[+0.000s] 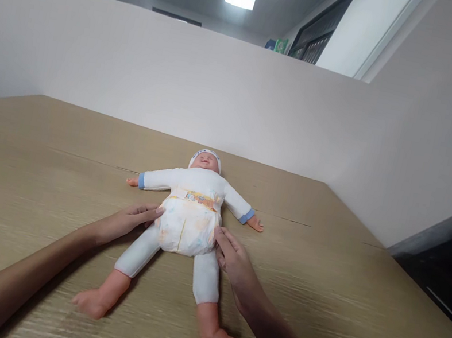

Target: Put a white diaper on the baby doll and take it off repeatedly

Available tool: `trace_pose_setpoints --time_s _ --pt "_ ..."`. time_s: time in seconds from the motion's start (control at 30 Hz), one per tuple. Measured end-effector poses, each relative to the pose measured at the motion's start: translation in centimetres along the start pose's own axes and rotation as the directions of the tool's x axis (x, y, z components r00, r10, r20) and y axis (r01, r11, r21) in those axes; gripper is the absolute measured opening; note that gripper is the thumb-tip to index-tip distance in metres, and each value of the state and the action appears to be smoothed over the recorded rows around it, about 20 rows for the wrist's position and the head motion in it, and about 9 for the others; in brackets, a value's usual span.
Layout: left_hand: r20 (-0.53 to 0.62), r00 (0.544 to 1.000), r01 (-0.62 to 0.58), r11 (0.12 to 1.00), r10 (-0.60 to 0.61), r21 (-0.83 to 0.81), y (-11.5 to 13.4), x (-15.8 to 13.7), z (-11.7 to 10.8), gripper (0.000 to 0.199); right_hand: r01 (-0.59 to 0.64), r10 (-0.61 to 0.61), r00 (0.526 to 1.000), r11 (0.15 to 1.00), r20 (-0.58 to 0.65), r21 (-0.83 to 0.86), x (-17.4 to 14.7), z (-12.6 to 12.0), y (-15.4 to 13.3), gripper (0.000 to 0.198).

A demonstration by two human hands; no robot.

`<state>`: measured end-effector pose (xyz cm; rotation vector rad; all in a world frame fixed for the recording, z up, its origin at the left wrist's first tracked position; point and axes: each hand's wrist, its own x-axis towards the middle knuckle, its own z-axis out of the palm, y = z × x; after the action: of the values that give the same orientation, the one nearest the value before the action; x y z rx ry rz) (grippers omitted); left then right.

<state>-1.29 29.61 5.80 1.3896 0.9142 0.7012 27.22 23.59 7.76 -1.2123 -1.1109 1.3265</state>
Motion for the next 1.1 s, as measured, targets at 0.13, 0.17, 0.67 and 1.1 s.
trace_pose_setpoints --time_s 0.13,0.17,0.67,1.1 --pt "0.003 1.000 -0.005 1.000 0.005 0.002 0.09 -0.06 0.10 0.053 -0.047 0.048 0.999 0.997 -0.014 0.065 0.20 -0.11 0.24 0.047" --pt "0.001 1.000 -0.007 1.000 0.007 0.010 0.08 -0.07 0.10 0.055 -0.045 0.046 0.999 0.997 -0.014 0.070 0.22 -0.13 0.28 0.047" --pt "0.020 1.000 0.011 1.000 -0.011 -0.004 0.16 -0.20 0.15 0.054 -0.049 0.052 0.998 0.997 -0.047 0.065 -0.11 0.27 -0.02 0.049" --pt "0.000 1.000 0.003 1.000 -0.003 -0.027 0.05 -0.09 0.17 0.048 -0.032 0.033 0.999 0.998 -0.020 0.059 0.00 0.27 0.00 0.050"
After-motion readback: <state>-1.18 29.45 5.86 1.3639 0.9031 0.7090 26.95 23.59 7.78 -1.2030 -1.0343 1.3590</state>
